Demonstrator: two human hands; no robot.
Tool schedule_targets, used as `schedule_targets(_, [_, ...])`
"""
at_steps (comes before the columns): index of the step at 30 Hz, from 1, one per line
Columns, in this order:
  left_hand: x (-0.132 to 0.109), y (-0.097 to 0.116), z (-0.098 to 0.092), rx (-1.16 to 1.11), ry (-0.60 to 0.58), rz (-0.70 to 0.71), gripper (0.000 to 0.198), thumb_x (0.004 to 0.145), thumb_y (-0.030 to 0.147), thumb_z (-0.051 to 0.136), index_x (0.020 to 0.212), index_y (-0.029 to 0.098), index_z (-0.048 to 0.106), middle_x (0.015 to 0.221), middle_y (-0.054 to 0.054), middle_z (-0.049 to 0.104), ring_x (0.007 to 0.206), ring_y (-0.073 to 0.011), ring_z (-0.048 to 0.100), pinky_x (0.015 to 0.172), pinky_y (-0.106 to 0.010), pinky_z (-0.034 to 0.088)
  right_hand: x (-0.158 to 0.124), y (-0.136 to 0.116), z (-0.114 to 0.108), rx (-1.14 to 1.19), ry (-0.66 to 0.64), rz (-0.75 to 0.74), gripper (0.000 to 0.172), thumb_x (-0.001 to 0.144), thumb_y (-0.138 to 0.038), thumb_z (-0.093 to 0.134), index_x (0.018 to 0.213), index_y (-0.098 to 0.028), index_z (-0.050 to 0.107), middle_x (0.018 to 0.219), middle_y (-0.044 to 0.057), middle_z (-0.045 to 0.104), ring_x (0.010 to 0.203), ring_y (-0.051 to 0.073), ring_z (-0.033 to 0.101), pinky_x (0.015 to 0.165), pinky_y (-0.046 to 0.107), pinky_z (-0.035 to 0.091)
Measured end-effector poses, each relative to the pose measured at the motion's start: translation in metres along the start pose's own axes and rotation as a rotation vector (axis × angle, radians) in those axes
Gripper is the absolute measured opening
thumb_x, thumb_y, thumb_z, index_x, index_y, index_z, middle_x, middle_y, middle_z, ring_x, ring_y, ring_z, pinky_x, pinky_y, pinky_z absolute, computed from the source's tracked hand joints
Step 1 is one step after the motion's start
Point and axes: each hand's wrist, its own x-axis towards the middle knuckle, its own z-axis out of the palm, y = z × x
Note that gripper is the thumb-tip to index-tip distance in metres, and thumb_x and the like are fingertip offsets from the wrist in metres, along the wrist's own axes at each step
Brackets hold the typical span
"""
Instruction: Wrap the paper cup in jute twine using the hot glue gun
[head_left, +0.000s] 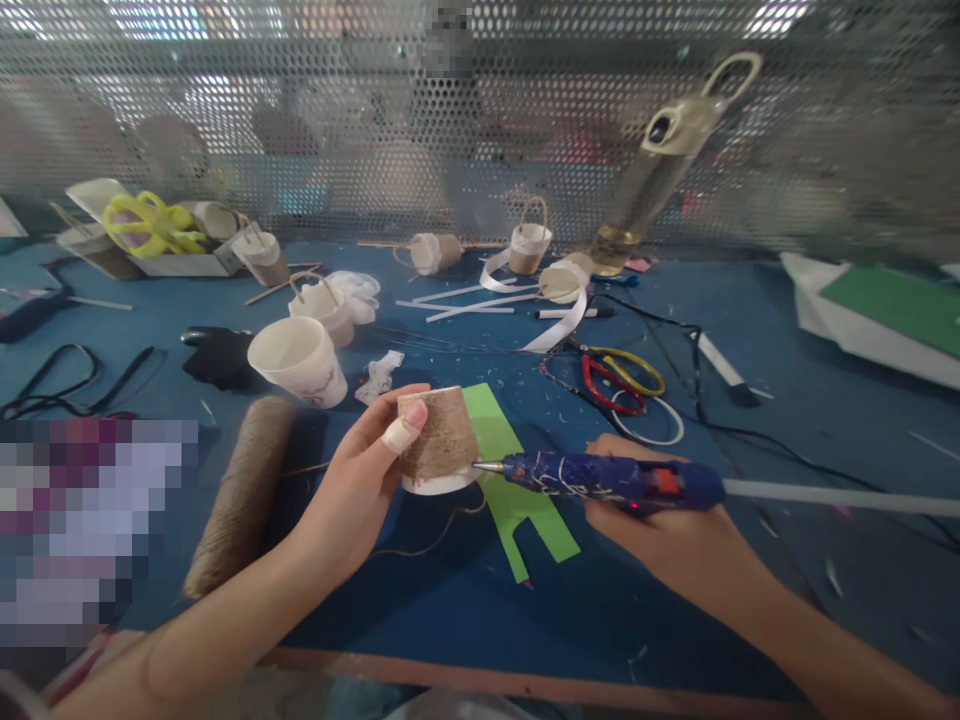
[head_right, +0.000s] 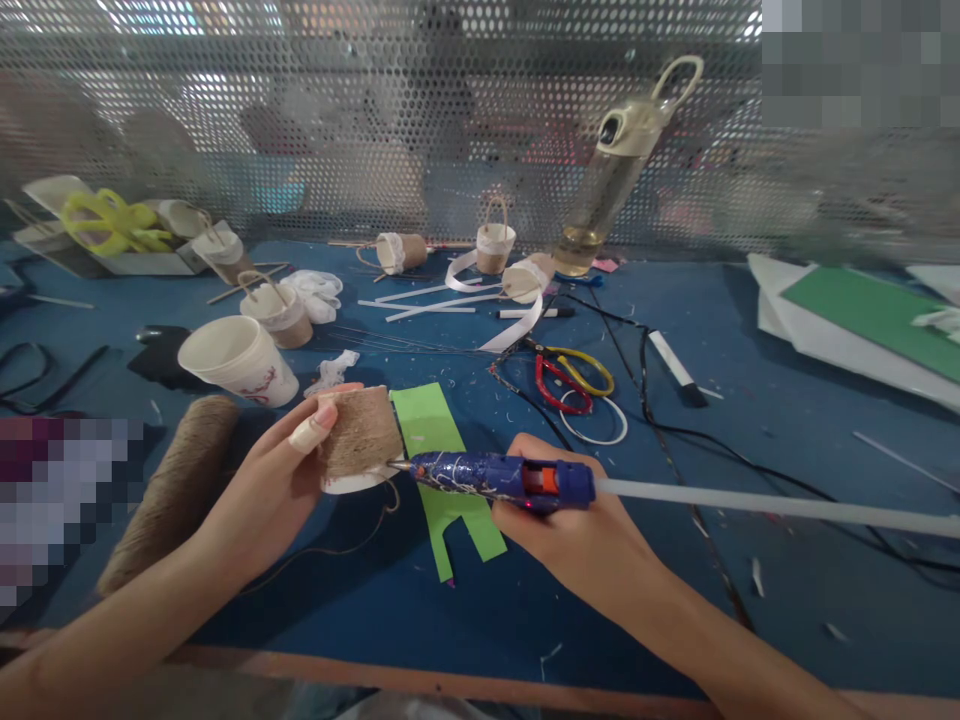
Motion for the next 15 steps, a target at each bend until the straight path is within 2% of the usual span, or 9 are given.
schedule_targets(10, [0.0001, -0.0022, 0.0005, 0.044, -0.008, 0.011, 0.043, 0.08, 0.045, 0.079, 0.117, 0.025, 0.072, 0.12, -0.005, 0.069, 0.106, -0.0221, 0.062, 0.077, -0.027, 0.049, -0.0006, 0.0024, 0.0032, 0.06, -0.046, 0.008, 0.02, 0.077, -0.012, 0.059, 0.069, -0.026, 0.046, 0.059, -0.007, 0.041, 0.054, 0.012, 0.039, 0.048, 0.026, 0.033])
schedule_targets(15, [0.0, -0.0013, -0.0014, -0.003, -0.023, -0.013, 0.043, 0.082, 0.046, 0.077, 0.119, 0.023, 0.072, 0.115, -0.006, 0.072, 0.102, -0.0229, 0.064, 0.075, -0.027, 0.05, -0.0009, 0.0004, 0.0019, 0.054, -0.008, 0.009, 0.021, 0.076, -0.014, 0.058, 0.067, -0.025, 0.044, 0.058, -0.007, 0.038, 0.053, 0.012, 0.036, 0.048, 0.027, 0.031])
